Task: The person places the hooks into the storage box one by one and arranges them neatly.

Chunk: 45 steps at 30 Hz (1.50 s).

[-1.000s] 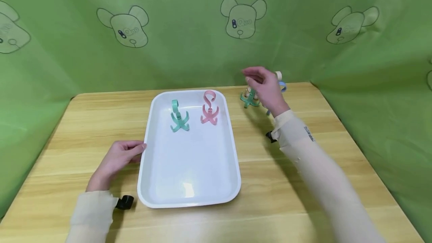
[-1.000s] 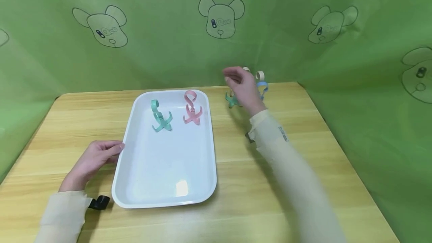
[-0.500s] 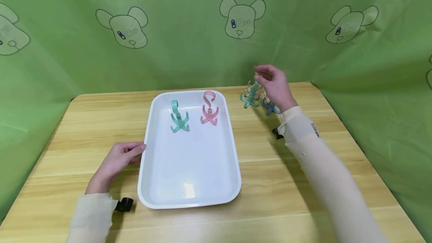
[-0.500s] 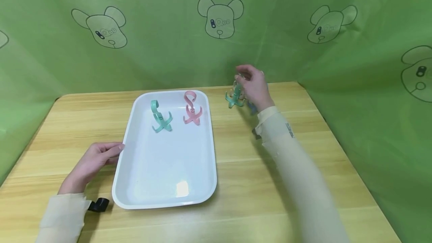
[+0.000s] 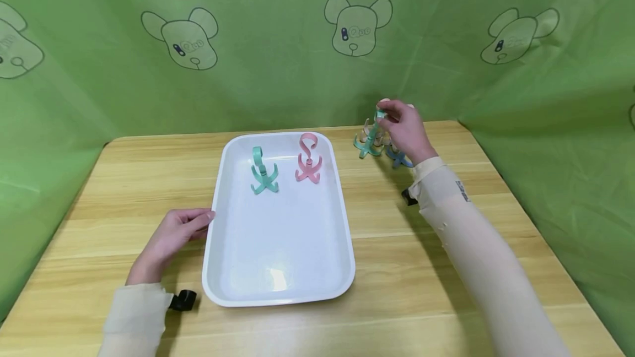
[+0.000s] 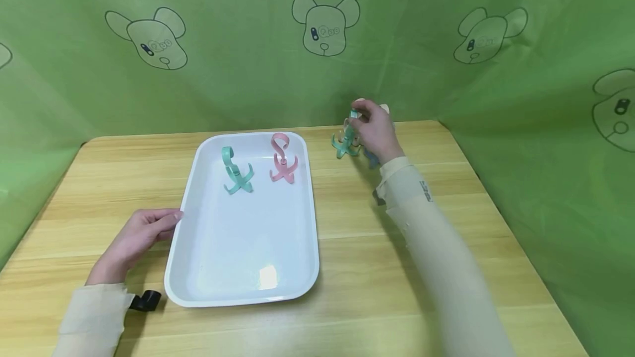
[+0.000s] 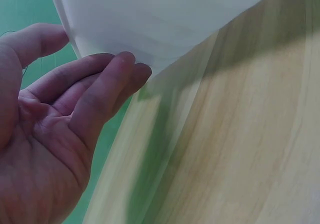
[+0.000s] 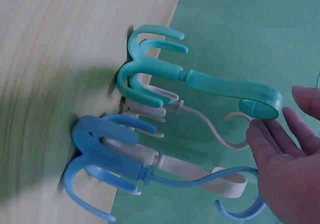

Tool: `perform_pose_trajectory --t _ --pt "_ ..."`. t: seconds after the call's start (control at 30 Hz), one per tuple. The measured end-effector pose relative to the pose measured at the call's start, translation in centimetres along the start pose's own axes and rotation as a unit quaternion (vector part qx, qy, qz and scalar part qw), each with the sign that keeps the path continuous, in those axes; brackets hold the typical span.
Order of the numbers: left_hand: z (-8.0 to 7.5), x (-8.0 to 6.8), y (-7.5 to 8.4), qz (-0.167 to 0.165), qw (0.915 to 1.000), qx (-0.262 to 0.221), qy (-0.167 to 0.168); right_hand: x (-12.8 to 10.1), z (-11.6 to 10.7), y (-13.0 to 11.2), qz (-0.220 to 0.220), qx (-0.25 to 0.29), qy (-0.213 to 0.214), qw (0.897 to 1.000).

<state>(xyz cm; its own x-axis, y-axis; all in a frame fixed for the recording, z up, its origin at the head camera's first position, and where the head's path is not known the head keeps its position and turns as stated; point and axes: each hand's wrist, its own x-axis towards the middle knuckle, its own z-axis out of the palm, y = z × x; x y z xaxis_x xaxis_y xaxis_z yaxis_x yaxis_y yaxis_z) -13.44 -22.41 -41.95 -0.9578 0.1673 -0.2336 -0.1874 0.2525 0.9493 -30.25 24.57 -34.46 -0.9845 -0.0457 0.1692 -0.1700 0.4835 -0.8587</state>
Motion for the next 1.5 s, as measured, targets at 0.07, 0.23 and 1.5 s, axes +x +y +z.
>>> perform_pose_trajectory --t 0.07,0.23,1.5 --pt "0.0 0.0 0.1 0.0 1.0 0.002 -0.001 0.0 0.0 0.2 0.003 -0.002 -0.002 1.0" --pt "0.0 0.0 0.2 0.001 1.0 0.003 -0.004 -0.1 0.1 0.5 0.008 -0.006 -0.006 1.0" --pt "-0.1 0.1 0.0 0.011 0.9999 0.005 -0.008 0.3 0.7 0.9 -0.002 -0.032 -0.023 0.999"
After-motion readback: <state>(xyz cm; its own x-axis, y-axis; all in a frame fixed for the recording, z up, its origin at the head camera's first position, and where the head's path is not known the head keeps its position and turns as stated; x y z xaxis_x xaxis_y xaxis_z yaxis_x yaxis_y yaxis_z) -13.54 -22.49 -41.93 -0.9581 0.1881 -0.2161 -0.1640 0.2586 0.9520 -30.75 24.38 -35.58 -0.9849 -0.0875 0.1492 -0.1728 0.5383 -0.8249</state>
